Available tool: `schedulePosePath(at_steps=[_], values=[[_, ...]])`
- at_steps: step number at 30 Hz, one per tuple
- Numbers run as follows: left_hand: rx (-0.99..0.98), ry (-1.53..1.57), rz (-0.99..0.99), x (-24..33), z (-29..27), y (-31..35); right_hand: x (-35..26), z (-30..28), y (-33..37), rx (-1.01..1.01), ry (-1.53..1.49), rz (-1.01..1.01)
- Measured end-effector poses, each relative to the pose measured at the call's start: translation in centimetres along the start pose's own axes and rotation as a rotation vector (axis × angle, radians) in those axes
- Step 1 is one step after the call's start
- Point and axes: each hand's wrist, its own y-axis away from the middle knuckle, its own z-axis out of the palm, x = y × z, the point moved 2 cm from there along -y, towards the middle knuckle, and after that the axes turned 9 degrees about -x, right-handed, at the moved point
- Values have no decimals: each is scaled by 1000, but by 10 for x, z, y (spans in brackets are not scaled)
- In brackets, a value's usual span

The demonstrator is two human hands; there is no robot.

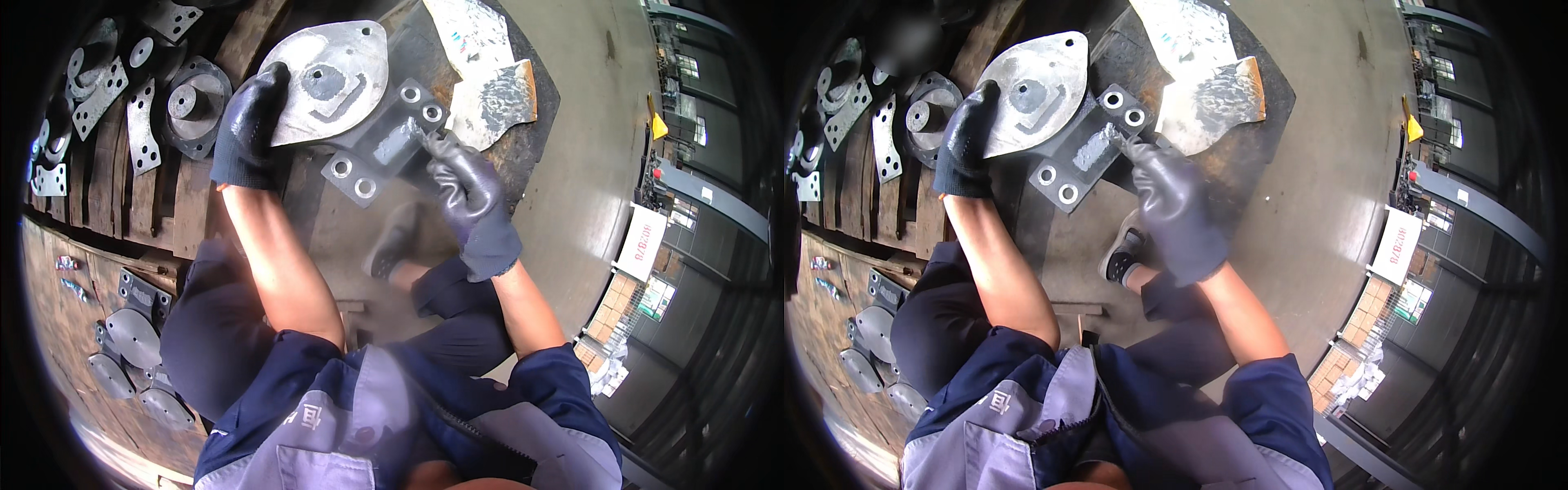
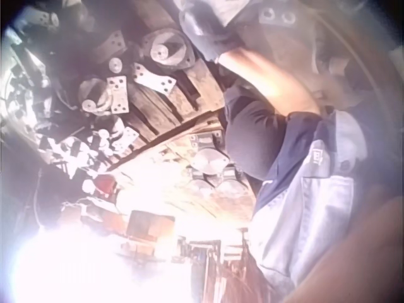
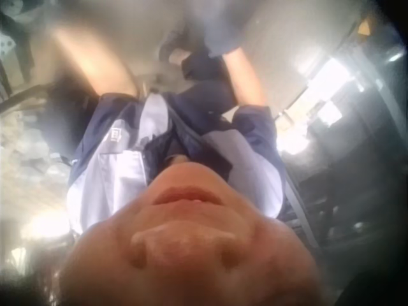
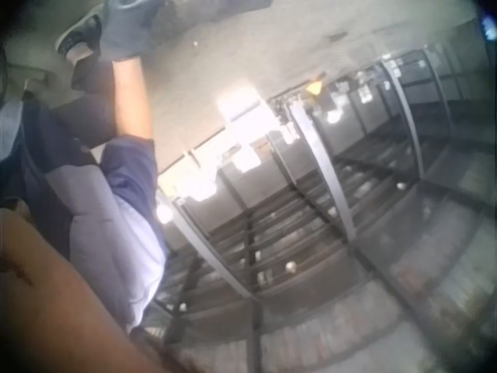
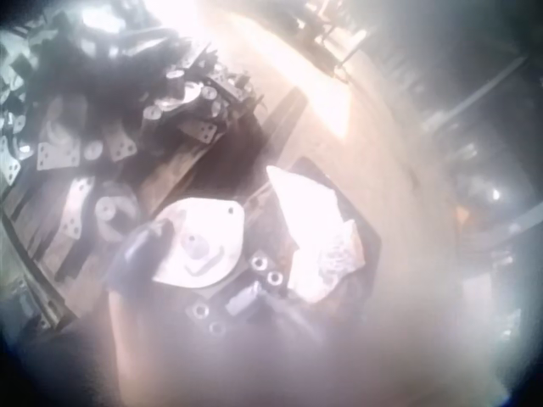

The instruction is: The person scrapes metal parts with a handheld tool while crouched on the floor. They repeatedly pick up parts, scrape them, and place them back on a wooden pallet.

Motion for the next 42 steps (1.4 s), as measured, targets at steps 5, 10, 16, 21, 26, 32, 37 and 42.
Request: schedulePosePath(at_steps=[5,10,16,21,26,32,37,42], values=[[24,95,-119,2,6,-1,-7,-5,-7,-155,76,-5],[-31,-260,-47,-5,-11,-9,-11,-10,-12,-257,147,-48],[-68,-327,127,-9,-14,-9,-19,-5,-5,-310,292,-5],[-57,-194,74,-5,-6,-7,-31,-1,2,-349,377,134],[21,86,-86,4,9,2,-10,10,20,-232,103,-28],[49,243,-61,-2,4,0,-15,11,10,-82,-333,128],[-143,-334,213,-18,-23,-14,-10,-4,-7,-122,-609,564],[35,101,-122,-4,-2,-3,-3,-13,-24,-256,-538,771]])
